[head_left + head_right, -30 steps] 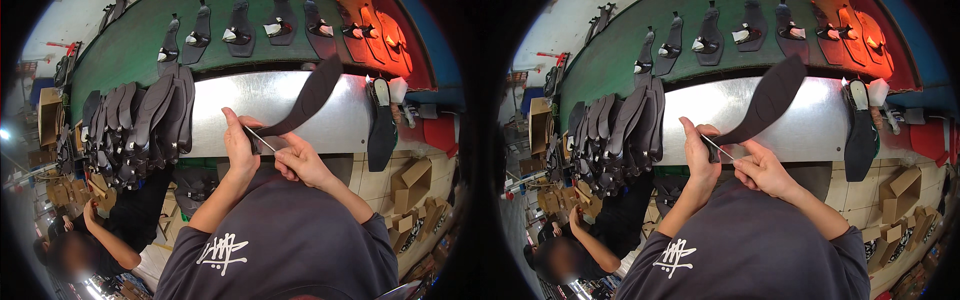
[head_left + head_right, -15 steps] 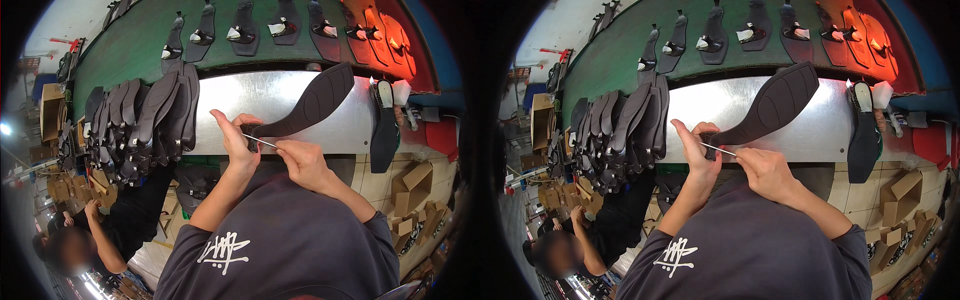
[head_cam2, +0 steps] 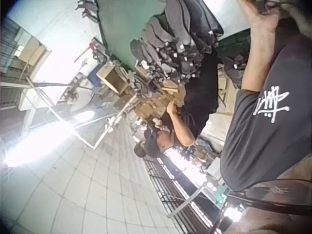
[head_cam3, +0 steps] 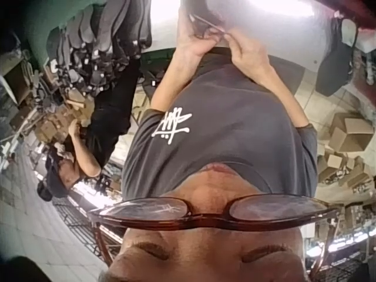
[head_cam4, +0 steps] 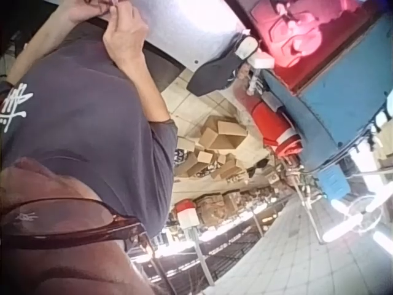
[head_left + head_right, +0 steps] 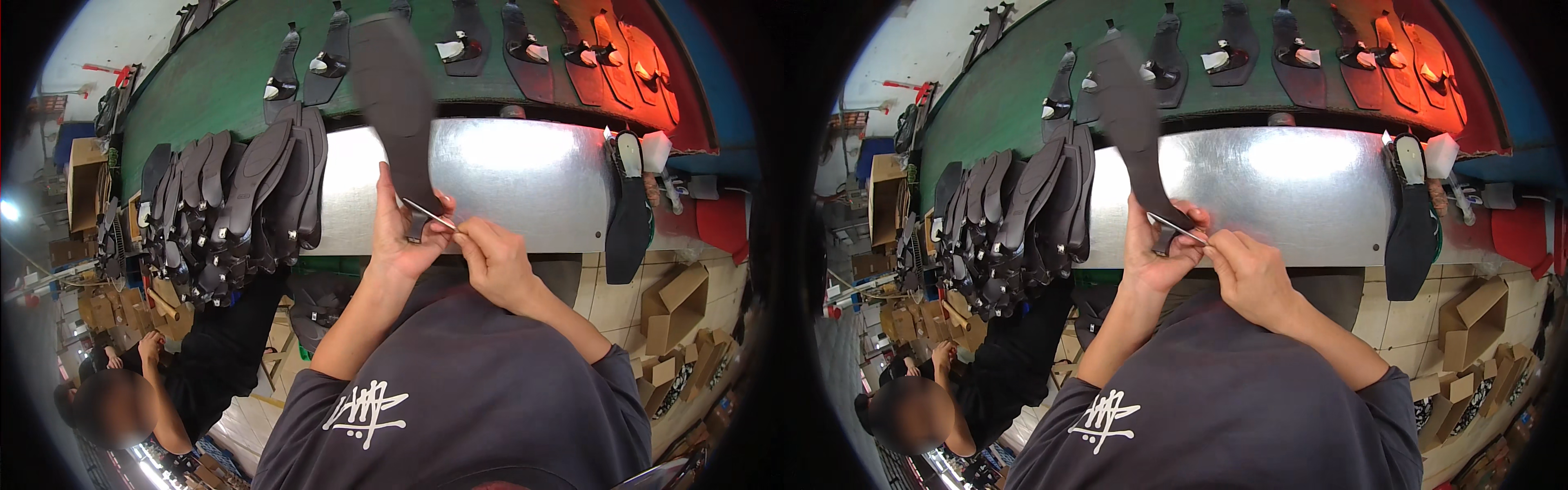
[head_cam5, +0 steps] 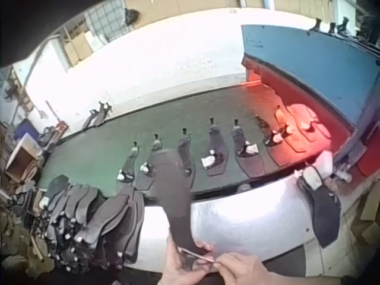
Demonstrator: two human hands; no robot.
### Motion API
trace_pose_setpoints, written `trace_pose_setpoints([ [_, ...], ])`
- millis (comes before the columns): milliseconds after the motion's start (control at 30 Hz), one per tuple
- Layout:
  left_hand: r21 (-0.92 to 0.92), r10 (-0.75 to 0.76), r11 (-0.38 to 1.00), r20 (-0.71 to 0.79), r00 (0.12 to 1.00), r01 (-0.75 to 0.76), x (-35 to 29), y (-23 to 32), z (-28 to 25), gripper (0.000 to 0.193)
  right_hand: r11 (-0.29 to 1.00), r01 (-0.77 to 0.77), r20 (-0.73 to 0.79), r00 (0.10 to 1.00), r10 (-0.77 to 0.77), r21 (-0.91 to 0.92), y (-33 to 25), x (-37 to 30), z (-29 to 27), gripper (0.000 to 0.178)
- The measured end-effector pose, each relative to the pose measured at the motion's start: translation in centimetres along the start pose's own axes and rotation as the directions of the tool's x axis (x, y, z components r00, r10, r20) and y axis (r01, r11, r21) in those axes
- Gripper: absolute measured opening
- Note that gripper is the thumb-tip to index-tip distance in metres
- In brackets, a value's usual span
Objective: Assembling shoe components and soles on a factory production line.
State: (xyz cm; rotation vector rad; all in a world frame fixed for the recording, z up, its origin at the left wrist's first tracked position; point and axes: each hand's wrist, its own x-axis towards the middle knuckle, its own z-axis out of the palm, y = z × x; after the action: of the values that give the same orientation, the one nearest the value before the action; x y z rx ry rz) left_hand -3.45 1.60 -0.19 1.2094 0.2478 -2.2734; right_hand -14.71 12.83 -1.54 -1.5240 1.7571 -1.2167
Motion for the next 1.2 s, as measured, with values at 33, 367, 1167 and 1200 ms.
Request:
trace_pose_setpoints([
  [33, -0.001, 0.000, 1.000, 0.000, 1.000, 0.000, 0.5, 0.0, -0.8, 0.055, 1.000, 0.000, 0.001, 1.000, 0.000, 0.000, 0.0, -0.1, 0.1, 0.003],
  [367, -0.193, -0.049, 0.977, 0.207, 0.977, 0.090, 2.4, 0.6, -2.7, 0.033, 0.989, 0.101, 0.296, 0.946, -0.129, 0.106, -1.6, -2.4, 0.7, 0.009],
  [1167, 0.126, -0.155, 0.986, 0.475, 0.866, 0.108, 1.4, -2.7, -4.0, 0.046, 0.957, 0.289, -0.240, 0.927, -0.287, -0.029, 1.0, 2.9, -0.6, 0.027],
  [1200, 0.181, -0.148, 0.981, 0.455, 0.878, 0.072, 0.7, -2.6, -3.2, 0.042, 0.962, 0.265, -0.267, 0.934, -0.238, 0.068, 1.1, 2.7, -0.9, 0.026],
])
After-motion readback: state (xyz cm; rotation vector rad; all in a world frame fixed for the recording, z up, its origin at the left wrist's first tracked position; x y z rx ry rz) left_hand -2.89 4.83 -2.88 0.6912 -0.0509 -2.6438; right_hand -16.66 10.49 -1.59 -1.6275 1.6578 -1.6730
